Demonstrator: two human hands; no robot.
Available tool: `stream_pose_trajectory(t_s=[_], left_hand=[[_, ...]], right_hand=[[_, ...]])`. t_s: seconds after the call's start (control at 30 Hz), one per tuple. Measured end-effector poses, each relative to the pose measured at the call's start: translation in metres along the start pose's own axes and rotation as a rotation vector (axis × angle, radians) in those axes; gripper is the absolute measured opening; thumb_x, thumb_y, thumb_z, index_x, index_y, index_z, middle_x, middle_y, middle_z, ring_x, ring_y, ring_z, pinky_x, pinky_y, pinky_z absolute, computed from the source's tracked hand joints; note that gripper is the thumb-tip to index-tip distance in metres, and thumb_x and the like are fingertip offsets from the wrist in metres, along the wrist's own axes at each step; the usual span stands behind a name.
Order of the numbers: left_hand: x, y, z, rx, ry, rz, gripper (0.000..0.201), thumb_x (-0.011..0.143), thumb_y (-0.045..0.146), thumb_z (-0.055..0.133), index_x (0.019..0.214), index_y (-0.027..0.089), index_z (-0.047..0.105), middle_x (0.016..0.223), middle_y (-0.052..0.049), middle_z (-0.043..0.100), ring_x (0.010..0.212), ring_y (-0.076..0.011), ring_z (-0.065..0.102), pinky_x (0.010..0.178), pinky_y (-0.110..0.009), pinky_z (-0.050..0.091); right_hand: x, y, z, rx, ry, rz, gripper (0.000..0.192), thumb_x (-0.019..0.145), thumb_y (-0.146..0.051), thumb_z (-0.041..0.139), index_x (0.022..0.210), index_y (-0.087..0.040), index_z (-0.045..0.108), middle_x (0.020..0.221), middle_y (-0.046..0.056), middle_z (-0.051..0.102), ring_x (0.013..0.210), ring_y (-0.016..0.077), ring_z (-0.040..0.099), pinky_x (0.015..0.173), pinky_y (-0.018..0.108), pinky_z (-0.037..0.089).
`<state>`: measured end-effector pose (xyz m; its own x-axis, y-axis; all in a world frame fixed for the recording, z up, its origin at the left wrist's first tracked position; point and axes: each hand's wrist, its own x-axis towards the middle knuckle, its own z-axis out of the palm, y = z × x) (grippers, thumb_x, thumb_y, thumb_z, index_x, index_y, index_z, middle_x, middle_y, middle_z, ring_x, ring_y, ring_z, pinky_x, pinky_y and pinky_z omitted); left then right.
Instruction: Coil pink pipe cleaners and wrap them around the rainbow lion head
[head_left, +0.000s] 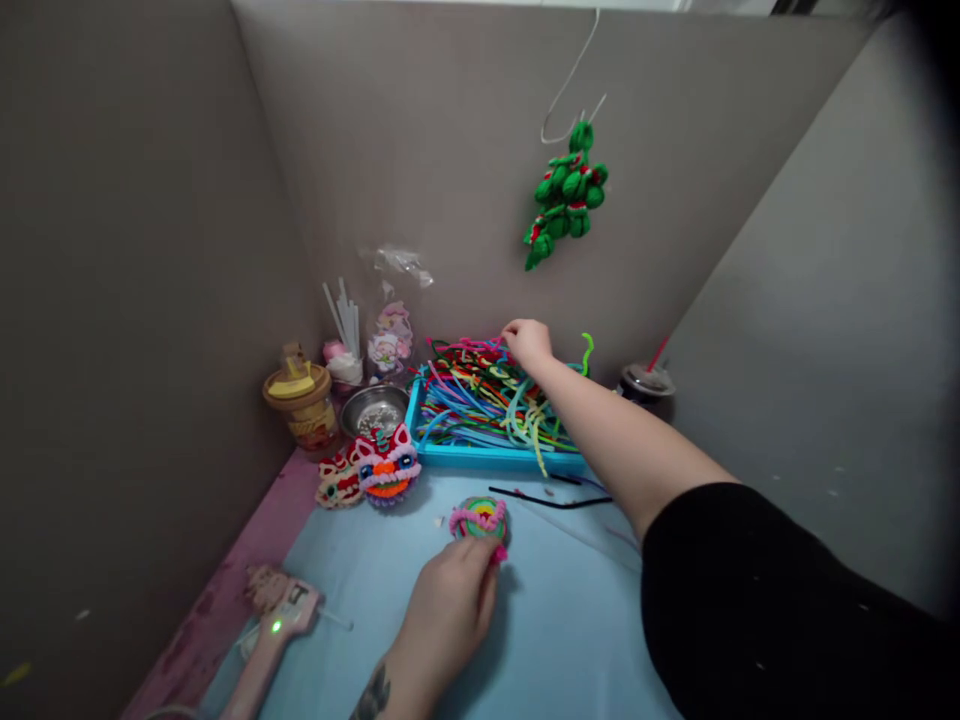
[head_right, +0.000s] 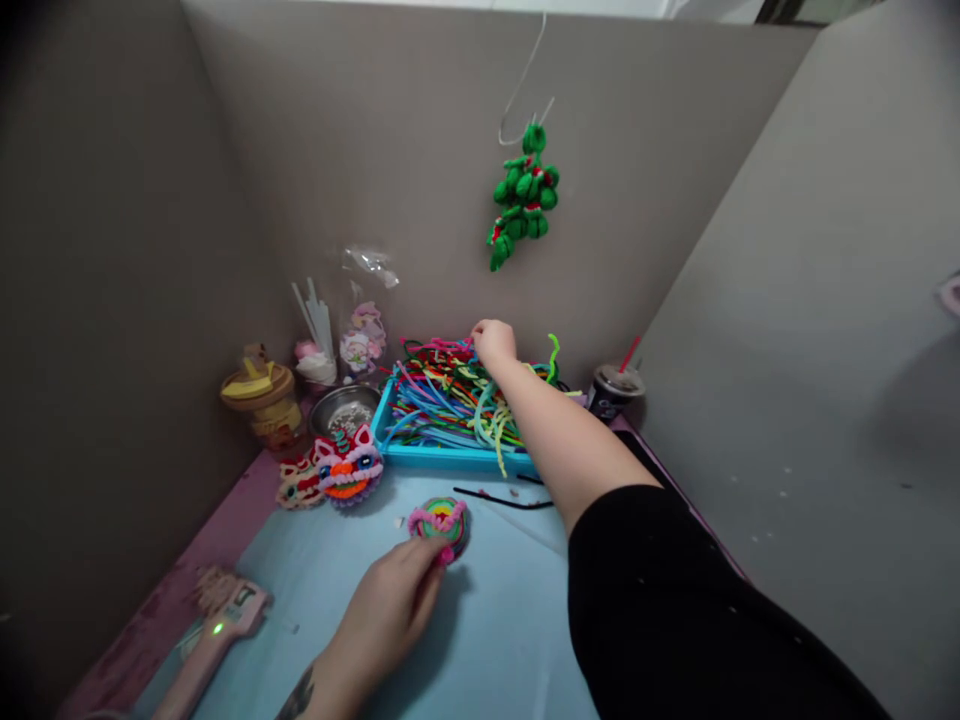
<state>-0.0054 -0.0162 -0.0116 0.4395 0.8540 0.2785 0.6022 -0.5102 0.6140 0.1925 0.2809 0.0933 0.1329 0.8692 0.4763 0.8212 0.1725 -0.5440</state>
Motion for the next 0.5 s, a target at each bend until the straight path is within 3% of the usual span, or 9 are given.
stream_pose_trajectory(t_s=[0.13, 0.23, 0.33, 0.5], left_hand=[[0.000, 0.003, 0.002, -0.033, 0.000, 0.024, 0.028, 0.088, 0.019, 0.043, 0.110, 0.024, 0.060, 0.093, -0.009, 0.069, 0.081, -0.0202, 0.066, 0.071, -0.030, 0.054], [0.000, 0.004, 0.003, -0.045, 0.002, 0.020, 0.028, 0.088, 0.019, 0.042, 0.109, 0.023, 0.060, 0.094, -0.010, 0.068, 0.082, -0.0203, 0.066, 0.073, -0.030, 0.053], [0.001, 0.004, 0.004, -0.042, -0.020, 0.012, 0.027, 0.088, 0.019, 0.041, 0.108, 0.022, 0.059, 0.096, -0.011, 0.068, 0.085, -0.0211, 0.065, 0.075, -0.031, 0.053], [0.002, 0.003, 0.001, -0.046, -0.062, -0.012, 0.026, 0.088, 0.017, 0.040, 0.105, 0.019, 0.059, 0.097, -0.011, 0.067, 0.087, -0.0224, 0.064, 0.077, -0.034, 0.052]], right_hand=[[0.004, -0.001, -0.026, 0.215, 0.123, -0.002, 0.020, 0.079, -0.022, 0.054, 0.085, -0.013, 0.071, 0.073, 0.006, 0.070, 0.070, 0.0157, 0.063, 0.072, 0.027, 0.050], [-0.001, -0.003, -0.043, 0.511, 0.026, 0.103, 0.015, 0.077, -0.021, 0.058, 0.081, -0.012, 0.069, 0.059, 0.002, 0.065, 0.054, 0.0118, 0.059, 0.058, 0.023, 0.049], [-0.011, -0.007, -0.053, 0.576, -0.126, 0.168, 0.002, 0.069, -0.014, 0.066, 0.069, -0.012, 0.067, 0.051, -0.001, 0.062, 0.046, 0.0097, 0.055, 0.052, 0.021, 0.048], [-0.014, -0.020, -0.070, 0.866, -0.128, 0.267, 0.002, 0.077, -0.013, 0.063, 0.079, -0.014, 0.062, 0.061, 0.001, 0.066, 0.046, 0.0073, 0.057, 0.044, 0.016, 0.044]])
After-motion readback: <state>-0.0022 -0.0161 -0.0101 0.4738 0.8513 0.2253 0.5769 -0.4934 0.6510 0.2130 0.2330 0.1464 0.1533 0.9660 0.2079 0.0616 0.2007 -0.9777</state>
